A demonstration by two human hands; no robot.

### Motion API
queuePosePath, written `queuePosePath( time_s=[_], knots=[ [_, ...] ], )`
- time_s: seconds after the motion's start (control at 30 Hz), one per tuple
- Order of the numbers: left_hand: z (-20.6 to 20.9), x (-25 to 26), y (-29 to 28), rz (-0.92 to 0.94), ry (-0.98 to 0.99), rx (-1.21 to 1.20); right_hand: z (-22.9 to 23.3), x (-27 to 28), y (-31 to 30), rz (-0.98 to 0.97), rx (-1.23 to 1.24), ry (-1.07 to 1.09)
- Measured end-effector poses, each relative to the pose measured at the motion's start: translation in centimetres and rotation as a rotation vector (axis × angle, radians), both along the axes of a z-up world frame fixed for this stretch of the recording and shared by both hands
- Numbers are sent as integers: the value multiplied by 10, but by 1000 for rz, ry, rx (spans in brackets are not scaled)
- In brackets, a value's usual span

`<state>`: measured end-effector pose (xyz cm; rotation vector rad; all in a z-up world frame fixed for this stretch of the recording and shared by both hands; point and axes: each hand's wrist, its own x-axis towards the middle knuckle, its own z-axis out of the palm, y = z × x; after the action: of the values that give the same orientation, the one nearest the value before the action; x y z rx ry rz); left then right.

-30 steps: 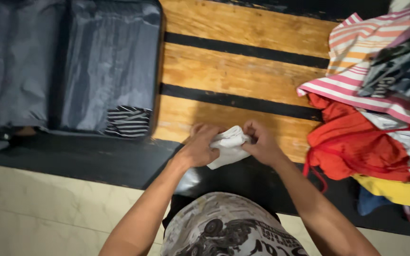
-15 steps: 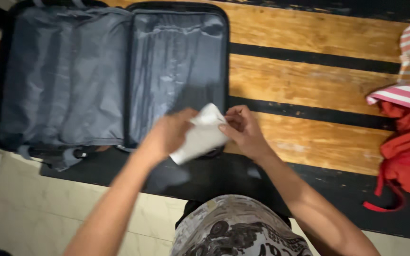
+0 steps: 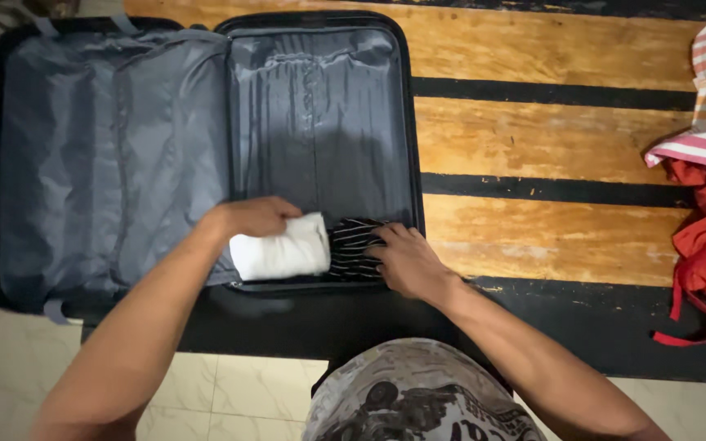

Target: The person folds a striped top, a white cloth, a pair of denim shorts, a pink cloth, and a black cloth on a wooden bench. Each item is folded neatly and placed into an open black suitcase. The person handles the items one at a time, arranging them in the suitcase.

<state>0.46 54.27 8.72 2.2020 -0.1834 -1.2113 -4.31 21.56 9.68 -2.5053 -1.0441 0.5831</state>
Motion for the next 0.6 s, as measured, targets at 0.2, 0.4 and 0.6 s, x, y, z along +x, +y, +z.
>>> queuePosePath(
  time_s=[0.2,0.4,0.6],
  knots=[
    [-34,-2,-15,-149,76,114,12,4,0,84,59,14],
    [-51,-10,-24,-204,33,296,13,7,0,128,95,34],
    [-12,-23,-36,-226,-122,468,9,6,1,114,52,49]
  ],
)
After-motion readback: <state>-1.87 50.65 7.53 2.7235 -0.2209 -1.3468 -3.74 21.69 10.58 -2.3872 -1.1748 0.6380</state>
